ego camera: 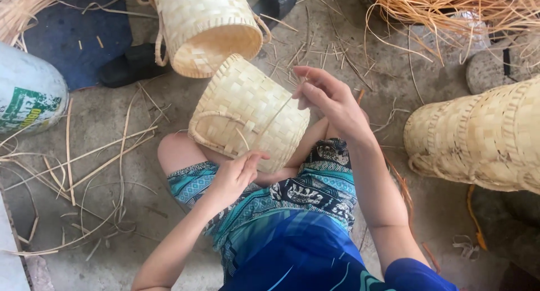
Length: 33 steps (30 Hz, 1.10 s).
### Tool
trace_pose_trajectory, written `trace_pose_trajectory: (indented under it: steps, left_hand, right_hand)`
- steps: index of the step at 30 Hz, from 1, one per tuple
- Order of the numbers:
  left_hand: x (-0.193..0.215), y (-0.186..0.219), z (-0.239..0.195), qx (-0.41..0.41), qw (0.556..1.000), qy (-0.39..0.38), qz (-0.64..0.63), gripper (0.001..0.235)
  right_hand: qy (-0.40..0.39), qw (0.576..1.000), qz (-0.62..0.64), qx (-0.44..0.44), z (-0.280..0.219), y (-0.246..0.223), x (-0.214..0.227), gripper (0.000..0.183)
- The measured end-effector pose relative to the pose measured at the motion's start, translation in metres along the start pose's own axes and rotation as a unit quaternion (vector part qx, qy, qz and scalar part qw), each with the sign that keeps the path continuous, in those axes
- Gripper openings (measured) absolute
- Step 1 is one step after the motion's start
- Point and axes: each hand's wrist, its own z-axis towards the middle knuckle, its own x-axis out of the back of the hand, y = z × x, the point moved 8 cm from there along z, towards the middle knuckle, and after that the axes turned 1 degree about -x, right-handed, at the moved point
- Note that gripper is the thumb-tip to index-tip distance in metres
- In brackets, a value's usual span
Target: The person sits on the floor weaving a bamboo basket. They tuck and press bamboo strips inside the basket, cut a strip with scissors, weave a thin strip along the rim, and work the rim and handle area by hand.
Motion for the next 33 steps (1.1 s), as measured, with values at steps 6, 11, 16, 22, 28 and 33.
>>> trace_pose_trajectory:
  steps: [6, 11, 16, 22, 28, 33]
  left_hand:
    - [-0.016, -0.007, 0.000, -0.018, 0.996, -0.073, -0.049, 0.037]
    - [-0.010, 0.008, 0.018, -0.060, 0.958, 0.005, -0.280, 0.030]
    - [0.002, 0.010, 0.019, -0.052, 0.963, 0.067, -0.257, 0.025]
    - [-0.001, 0.017, 0.016, -0.085, 0.965, 0.057, -0.241, 0.024]
    - [0.000, 0.019, 0.014, -0.082, 0.969, 0.064, -0.226, 0.024]
    - [0.005, 0.025, 0.014, -0.091, 0.975, 0.098, -0.177, 0.022]
  right_hand:
    - [-0.027, 0.998, 0.062, 0.005, 0.000, 0.032, -0.008, 0.022]
    - [-0.084, 0.991, -0.104, 0.010, -0.027, 0.018, -0.061, 0.018]
    - [-0.039, 0.998, -0.042, 0.034, -0.030, 0.006, -0.048, 0.024]
    - [0.025, 0.999, 0.008, 0.027, -0.032, 0.012, -0.038, 0.017]
    - [-0.004, 0.999, 0.028, 0.026, -0.033, 0.010, -0.049, 0.016]
    - [-0.016, 0.999, 0.047, 0.015, -0.036, 0.013, -0.050, 0.017]
